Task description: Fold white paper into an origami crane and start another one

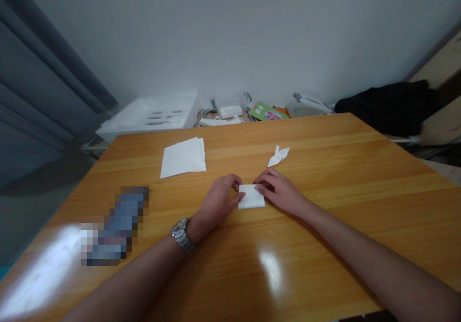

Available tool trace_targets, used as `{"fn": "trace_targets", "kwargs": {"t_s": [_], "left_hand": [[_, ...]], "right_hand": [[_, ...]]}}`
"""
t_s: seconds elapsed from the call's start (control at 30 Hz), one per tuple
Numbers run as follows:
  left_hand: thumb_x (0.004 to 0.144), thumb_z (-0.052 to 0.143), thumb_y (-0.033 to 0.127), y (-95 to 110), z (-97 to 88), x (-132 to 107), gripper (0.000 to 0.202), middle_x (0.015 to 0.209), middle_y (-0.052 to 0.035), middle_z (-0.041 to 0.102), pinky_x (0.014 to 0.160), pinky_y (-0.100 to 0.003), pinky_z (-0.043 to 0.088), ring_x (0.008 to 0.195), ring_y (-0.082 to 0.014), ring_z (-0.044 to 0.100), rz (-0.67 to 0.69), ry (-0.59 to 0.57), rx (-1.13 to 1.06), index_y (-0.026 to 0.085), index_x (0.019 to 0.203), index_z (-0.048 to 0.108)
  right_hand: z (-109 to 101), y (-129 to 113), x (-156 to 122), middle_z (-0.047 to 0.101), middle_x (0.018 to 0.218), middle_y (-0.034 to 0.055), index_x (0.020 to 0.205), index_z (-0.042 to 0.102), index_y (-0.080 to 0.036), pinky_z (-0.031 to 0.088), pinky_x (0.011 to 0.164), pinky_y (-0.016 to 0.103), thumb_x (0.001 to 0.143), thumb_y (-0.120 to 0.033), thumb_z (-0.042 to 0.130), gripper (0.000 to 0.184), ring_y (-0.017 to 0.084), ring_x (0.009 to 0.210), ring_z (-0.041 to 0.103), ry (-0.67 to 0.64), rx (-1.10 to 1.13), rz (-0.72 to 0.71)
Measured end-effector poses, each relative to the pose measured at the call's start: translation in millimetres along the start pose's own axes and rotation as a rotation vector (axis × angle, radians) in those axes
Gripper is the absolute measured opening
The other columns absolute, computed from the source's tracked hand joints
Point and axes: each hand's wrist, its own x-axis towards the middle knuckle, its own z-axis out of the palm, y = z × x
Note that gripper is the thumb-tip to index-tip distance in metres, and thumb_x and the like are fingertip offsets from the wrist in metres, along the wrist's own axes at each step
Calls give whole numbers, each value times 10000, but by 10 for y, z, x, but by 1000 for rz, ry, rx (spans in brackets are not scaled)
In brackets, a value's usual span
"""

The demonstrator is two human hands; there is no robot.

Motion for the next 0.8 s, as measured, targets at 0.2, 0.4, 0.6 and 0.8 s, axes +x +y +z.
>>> {"fn": "trace_targets", "kwargs": {"t_s": [0.2,0.4,0.6,0.8], "left_hand": [[897,619,189,52,-44,-9,127,921,-2,651,764,-275,515,840,-153,637,-85,60,-235,206,1004,554],[887,648,225,16,-34,-25,143,892,0,663,736,-256,548,809,-142,674,-113,123,-389,202,999,562],[880,666,253,17,11,-52,187,969,-34,673,751,-256,576,811,-137,681,-114,170,-491,191,1049,612],[905,645,292,104,-37,-64,182,884,-24,688,699,-227,568,780,-136,682,-157,175,-580,182,1049,639]], "right_hand": [[6,-35,-8,652,966,71,958,711,-193,481,834,350,936,-301,628,138,208,922,616,16,71,25],[22,-104,-42,680,848,29,929,680,-197,461,697,302,921,-382,633,191,183,760,606,23,229,165],[26,-110,-69,685,827,17,917,665,-197,464,685,278,930,-389,614,200,171,752,614,50,410,223],[-8,-131,-83,694,856,26,938,672,-193,477,708,283,924,-380,623,194,174,777,630,66,433,234]]}}
